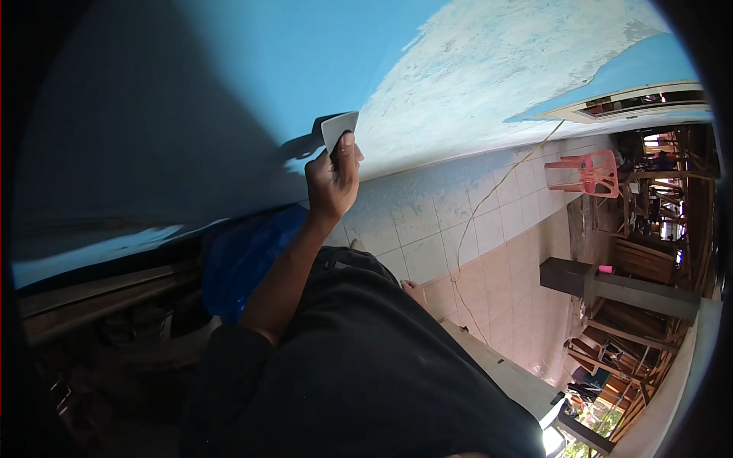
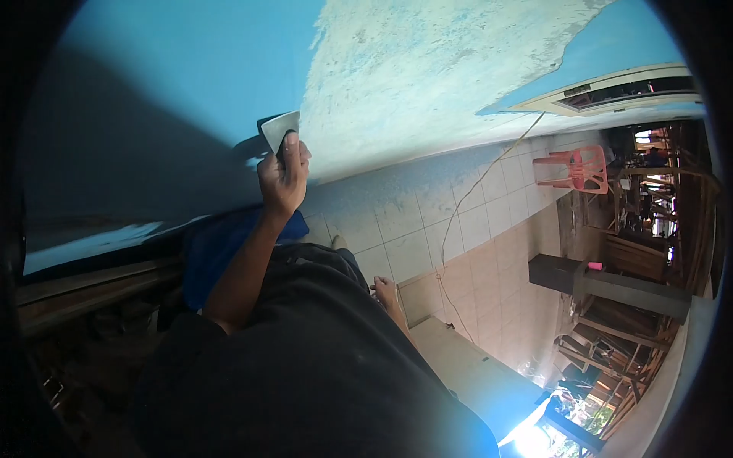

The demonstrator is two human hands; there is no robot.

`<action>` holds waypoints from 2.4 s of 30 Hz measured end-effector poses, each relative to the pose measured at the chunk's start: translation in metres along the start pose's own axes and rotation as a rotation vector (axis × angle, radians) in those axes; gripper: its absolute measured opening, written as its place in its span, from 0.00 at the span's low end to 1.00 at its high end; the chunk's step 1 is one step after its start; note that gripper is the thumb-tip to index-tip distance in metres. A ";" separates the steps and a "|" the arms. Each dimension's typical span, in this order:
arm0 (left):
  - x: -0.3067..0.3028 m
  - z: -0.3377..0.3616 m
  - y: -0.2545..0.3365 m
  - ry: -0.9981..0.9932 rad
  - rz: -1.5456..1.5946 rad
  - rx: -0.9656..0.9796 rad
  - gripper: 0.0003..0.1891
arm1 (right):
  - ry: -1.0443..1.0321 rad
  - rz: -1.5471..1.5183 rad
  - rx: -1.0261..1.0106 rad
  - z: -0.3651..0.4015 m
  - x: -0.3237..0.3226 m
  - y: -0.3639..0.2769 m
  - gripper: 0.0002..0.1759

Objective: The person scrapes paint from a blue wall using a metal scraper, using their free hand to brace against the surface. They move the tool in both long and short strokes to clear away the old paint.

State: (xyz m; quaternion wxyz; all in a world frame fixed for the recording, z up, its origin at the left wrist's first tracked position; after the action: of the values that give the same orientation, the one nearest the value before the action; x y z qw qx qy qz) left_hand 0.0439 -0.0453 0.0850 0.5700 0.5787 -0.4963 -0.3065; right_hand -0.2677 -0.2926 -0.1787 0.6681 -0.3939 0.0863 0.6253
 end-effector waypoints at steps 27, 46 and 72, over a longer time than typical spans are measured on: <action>0.012 -0.011 0.043 -0.085 0.054 0.002 0.23 | -0.020 0.000 -0.041 -0.003 0.007 0.012 0.22; -0.002 -0.007 0.026 -0.062 -0.034 0.041 0.21 | -0.004 -0.012 0.030 -0.007 0.021 0.020 0.23; 0.015 -0.019 0.066 -0.087 0.057 0.009 0.22 | -0.007 -0.032 0.078 0.020 0.019 0.033 0.25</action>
State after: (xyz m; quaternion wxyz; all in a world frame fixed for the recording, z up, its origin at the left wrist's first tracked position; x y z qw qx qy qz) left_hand 0.0518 -0.0431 0.1548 0.5538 0.5529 -0.5384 -0.3127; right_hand -0.3008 -0.2681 -0.1903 0.6932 -0.3669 0.1020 0.6119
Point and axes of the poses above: each hand's wrist, its own z-axis away from the middle knuckle, its own x-axis out of the palm, y = z × x, the point moved 2 cm from there along -z, towards the middle knuckle, and after that the axes turned 14 degrees about y, right-handed, at the moved point
